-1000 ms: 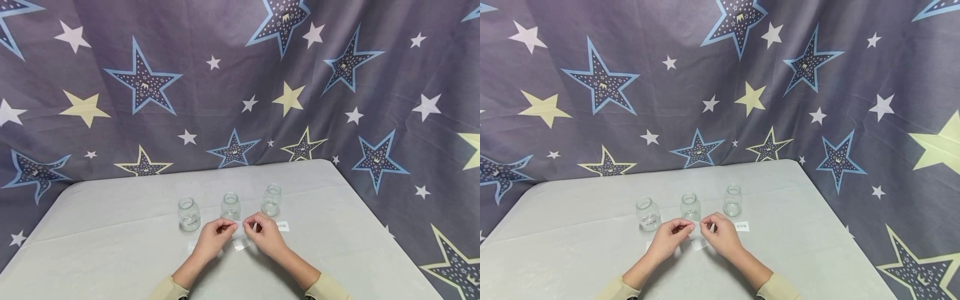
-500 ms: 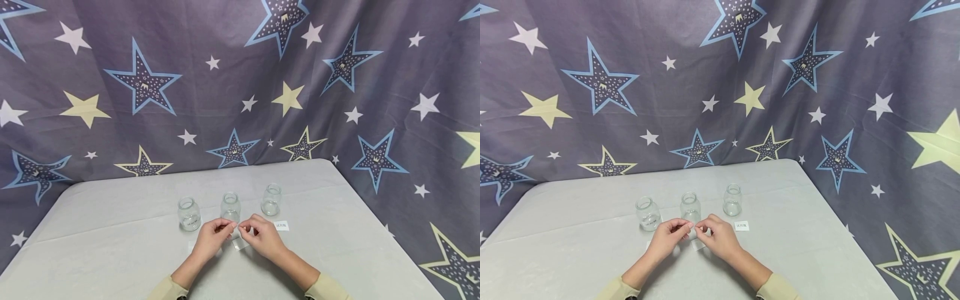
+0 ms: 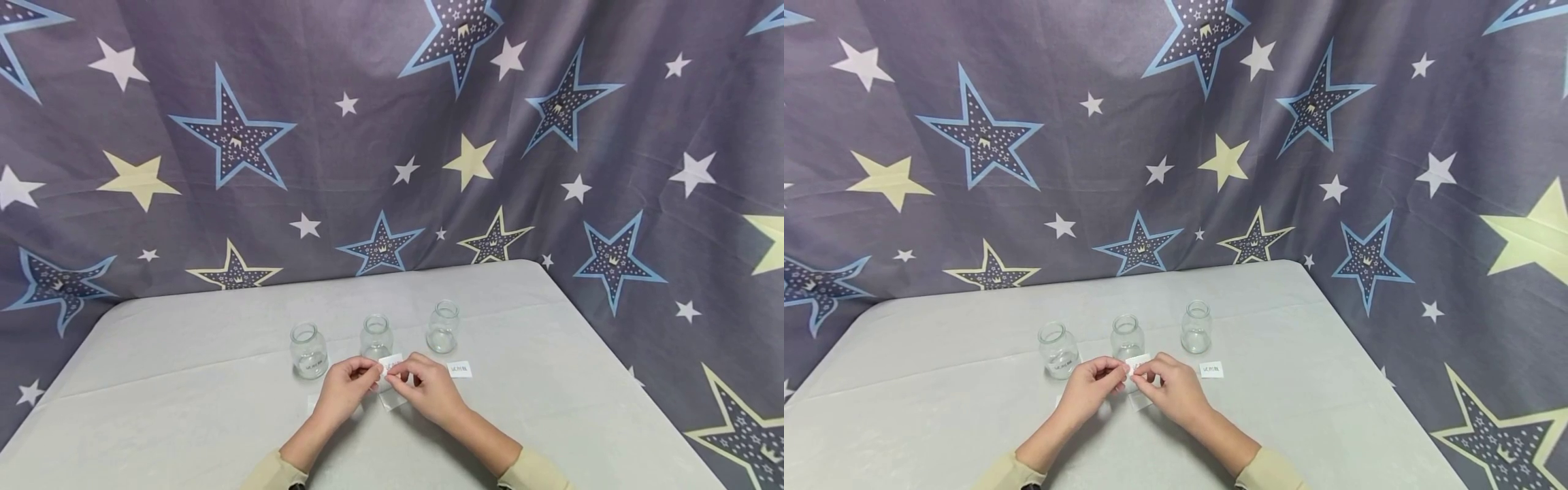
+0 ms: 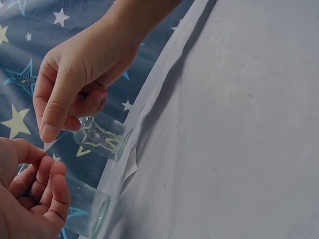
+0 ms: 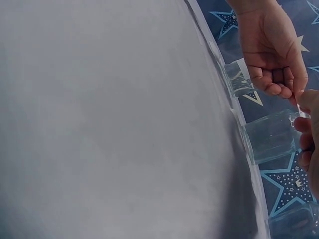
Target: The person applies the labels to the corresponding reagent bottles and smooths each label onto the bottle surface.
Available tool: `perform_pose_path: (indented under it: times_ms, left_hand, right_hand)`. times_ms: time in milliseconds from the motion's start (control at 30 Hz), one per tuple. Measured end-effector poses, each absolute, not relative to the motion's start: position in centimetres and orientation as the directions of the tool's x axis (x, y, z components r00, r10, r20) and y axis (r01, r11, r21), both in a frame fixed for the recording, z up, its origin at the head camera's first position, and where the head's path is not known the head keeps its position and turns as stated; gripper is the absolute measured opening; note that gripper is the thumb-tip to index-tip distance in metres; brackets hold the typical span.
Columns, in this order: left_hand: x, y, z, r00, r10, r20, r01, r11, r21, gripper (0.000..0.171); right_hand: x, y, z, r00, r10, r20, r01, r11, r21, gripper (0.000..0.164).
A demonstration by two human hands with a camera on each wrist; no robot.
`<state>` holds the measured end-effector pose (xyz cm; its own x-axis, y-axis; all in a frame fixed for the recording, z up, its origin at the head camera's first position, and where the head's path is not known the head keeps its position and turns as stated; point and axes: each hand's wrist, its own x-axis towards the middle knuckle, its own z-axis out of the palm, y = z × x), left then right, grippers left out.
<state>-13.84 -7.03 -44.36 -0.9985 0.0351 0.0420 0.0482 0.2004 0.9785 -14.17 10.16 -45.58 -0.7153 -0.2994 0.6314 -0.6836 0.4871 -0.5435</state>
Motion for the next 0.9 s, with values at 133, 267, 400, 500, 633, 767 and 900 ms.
perform_pose_path:
  times_ms: [133,267,400,500,633,767,900]
  left_hand:
    - [-14.0,-7.0,-44.4,-0.998,0.029,0.050,0.055,0.206,0.977,0.010]
    - [-14.1,-7.1,-44.4,-0.999,0.009,0.050,0.051,0.218,0.975,0.011]
    - [-14.2,-7.3,-44.5,-0.999,0.000,0.051,0.050,0.222,0.974,0.011]
    - [-14.2,-7.4,-44.5,-0.998,0.004,0.055,0.055,0.221,0.974,0.011]
    - [-14.2,-7.4,-44.6,-0.998,0.012,0.059,0.060,0.217,0.974,0.011]
    - [-14.3,-7.4,-44.7,-0.998,0.012,0.056,0.058,0.223,0.973,0.011]
    - [-14.4,-7.6,-44.8,-0.998,0.005,0.056,0.055,0.240,0.969,0.011]
  right_hand:
    - [-14.2,10.2,-45.7,-0.711,-0.288,0.641,-0.687,0.477,-0.548,0.006]
    - [-14.3,10.3,-45.7,-0.713,-0.271,0.647,-0.684,0.475,-0.554,0.007]
    - [-14.7,10.5,-45.6,-0.726,-0.220,0.652,-0.660,0.488,-0.571,0.008]
    - [-15.0,10.6,-45.5,-0.770,-0.172,0.615,-0.606,0.499,-0.620,0.008]
    - [-15.3,10.6,-45.3,-0.867,-0.131,0.480,-0.475,0.506,-0.720,0.006]
    - [-15.6,10.6,-45.3,-0.926,-0.133,0.353,-0.370,0.502,-0.782,0.006]
    - [-15.8,10.6,-45.2,-0.944,-0.147,0.295,-0.328,0.506,-0.798,0.006]
